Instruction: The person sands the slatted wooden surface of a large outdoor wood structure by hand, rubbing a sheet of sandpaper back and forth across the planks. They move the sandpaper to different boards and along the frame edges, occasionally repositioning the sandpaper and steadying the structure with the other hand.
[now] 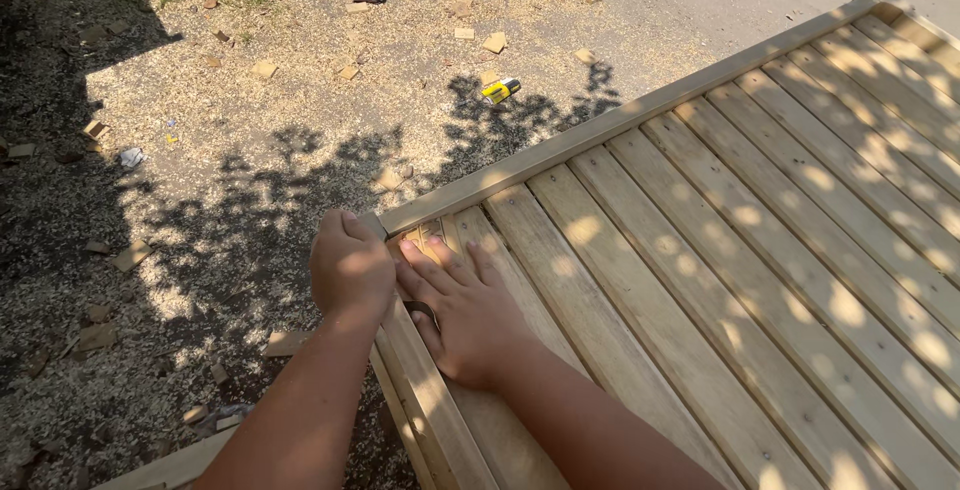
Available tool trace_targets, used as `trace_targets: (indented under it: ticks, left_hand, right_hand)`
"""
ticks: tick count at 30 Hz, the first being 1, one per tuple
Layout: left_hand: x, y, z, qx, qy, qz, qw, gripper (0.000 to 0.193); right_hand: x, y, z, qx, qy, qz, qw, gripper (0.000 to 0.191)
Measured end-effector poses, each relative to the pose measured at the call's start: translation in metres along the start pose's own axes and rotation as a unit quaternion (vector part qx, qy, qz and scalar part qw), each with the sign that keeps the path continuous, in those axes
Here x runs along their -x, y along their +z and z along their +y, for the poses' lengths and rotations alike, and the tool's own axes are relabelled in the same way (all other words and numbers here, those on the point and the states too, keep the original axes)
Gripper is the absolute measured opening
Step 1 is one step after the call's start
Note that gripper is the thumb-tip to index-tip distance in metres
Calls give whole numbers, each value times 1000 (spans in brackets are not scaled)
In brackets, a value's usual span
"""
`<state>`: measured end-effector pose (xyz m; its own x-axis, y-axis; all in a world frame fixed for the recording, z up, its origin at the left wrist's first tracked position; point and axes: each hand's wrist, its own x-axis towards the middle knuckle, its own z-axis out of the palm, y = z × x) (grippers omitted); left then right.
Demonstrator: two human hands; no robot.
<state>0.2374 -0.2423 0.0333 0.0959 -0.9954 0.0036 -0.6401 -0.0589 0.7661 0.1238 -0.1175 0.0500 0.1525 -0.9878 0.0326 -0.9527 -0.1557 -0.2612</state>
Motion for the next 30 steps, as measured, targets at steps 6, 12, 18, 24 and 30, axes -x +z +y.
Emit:
trace_targets:
  ticks: [6, 12, 18, 24, 30]
  left_hand:
    - [0, 4, -3, 5, 18, 14, 1000, 33]
    - [0, 5, 0, -15, -10, -1, 1000, 33]
    - [0, 6, -1, -23, -7, -13, 1000, 34]
    - [-2, 10, -5, -7, 6, 4, 1000, 31]
    - [-3, 13, -9, 4, 17, 7, 1000, 31]
  right_hand:
    - [66, -9, -6, -32, -59, 20, 998, 65]
    - [47, -52, 5, -155, 35, -204, 966, 102]
    - [42, -64, -4, -200, 58, -220, 953, 118]
    - [53, -58, -7, -88, 39, -346, 933, 122]
    - [73, -41, -11, -100, 17, -139, 985, 90]
